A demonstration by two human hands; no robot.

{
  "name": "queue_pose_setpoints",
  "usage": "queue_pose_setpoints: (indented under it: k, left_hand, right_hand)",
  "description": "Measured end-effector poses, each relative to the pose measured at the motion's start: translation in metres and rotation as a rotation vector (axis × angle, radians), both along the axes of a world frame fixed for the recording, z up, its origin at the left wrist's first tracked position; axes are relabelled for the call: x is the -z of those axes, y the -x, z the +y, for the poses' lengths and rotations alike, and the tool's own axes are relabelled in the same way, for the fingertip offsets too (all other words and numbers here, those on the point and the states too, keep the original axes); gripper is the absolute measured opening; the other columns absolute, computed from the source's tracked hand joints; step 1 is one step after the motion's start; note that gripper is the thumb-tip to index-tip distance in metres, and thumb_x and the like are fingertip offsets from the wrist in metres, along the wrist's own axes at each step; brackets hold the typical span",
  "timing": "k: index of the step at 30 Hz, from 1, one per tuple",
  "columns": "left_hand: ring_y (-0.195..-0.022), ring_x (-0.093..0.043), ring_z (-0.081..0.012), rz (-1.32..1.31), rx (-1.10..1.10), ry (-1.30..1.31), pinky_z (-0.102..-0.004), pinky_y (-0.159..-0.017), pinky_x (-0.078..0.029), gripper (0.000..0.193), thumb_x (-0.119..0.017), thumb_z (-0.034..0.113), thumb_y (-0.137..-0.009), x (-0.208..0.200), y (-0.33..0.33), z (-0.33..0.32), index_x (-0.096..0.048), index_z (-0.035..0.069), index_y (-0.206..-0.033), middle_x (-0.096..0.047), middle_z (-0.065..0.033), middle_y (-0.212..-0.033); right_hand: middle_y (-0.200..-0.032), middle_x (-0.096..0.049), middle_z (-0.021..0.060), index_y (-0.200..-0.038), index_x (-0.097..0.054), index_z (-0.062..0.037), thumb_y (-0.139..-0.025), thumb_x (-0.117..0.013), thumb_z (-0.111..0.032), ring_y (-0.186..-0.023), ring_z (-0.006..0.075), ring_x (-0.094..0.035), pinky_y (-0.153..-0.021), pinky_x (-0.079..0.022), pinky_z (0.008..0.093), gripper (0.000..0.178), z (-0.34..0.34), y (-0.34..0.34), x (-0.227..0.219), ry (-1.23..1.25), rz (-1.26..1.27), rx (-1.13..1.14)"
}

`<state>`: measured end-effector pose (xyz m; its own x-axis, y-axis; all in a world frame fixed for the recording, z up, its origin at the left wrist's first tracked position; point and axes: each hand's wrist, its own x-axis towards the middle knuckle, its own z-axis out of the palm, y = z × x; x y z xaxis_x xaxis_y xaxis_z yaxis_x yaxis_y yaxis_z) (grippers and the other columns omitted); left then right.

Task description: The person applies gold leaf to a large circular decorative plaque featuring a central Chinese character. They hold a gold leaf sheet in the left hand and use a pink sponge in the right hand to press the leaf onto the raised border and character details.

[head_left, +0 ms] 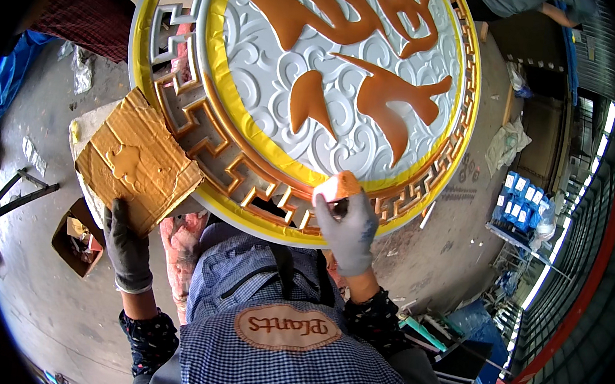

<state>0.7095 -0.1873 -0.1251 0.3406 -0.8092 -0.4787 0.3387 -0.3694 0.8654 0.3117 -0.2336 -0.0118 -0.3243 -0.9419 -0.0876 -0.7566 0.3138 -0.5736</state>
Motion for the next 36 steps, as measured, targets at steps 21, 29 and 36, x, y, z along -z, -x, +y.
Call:
queue_pose_setpoints:
  k: [21, 29, 36]
  left_hand:
    - [-0.138, -0.055, -0.0313, -0.317, 0.066, -0.012, -0.0399, -0.116, -0.045, 0.074, -0.065, -0.015, -0.089, 0.017, -0.012, 0.011, -0.05, 0.008, -0.157, -0.053, -0.0148, -0.155]
    - [-0.143, -0.051, -0.0255, -0.022, -0.009, -0.102, -0.0376, -0.12, -0.041, 0.063, -0.066, -0.003, -0.1, 0.012, -0.02, 0.004, -0.046, 0.005, -0.159, -0.05, -0.0073, -0.157]
    - [-0.144, -0.05, -0.0271, -0.883, 0.415, 0.137, -0.0377, -0.121, -0.041, 0.062, -0.063, -0.008, -0.099, 0.039, -0.038, 0.022, -0.048, 0.006, -0.158, -0.052, -0.0095, -0.155]
  right_hand:
    - [-0.101, -0.073, 0.0136, -0.113, -0.067, 0.0028, -0.09, -0.081, -0.01, -0.086, 0.0261, -0.073, -0.077, -0.058, 0.0377, 0.03, 0.048, 0.119, 0.015, 0.13, 0.042, 0.186]
    - [-0.103, -0.073, 0.0144, -0.111, -0.07, -0.0012, -0.084, -0.085, -0.01, -0.092, 0.0307, -0.074, -0.081, -0.058, 0.0405, 0.032, 0.044, 0.031, 0.018, 0.155, -0.199, 0.079]
    - [-0.103, -0.071, 0.0139, -0.111, -0.07, -0.0027, -0.084, -0.086, -0.01, -0.091, 0.0335, -0.073, -0.079, -0.058, 0.0419, 0.032, 0.041, 0.048, 0.017, 0.196, -0.003, -0.058]
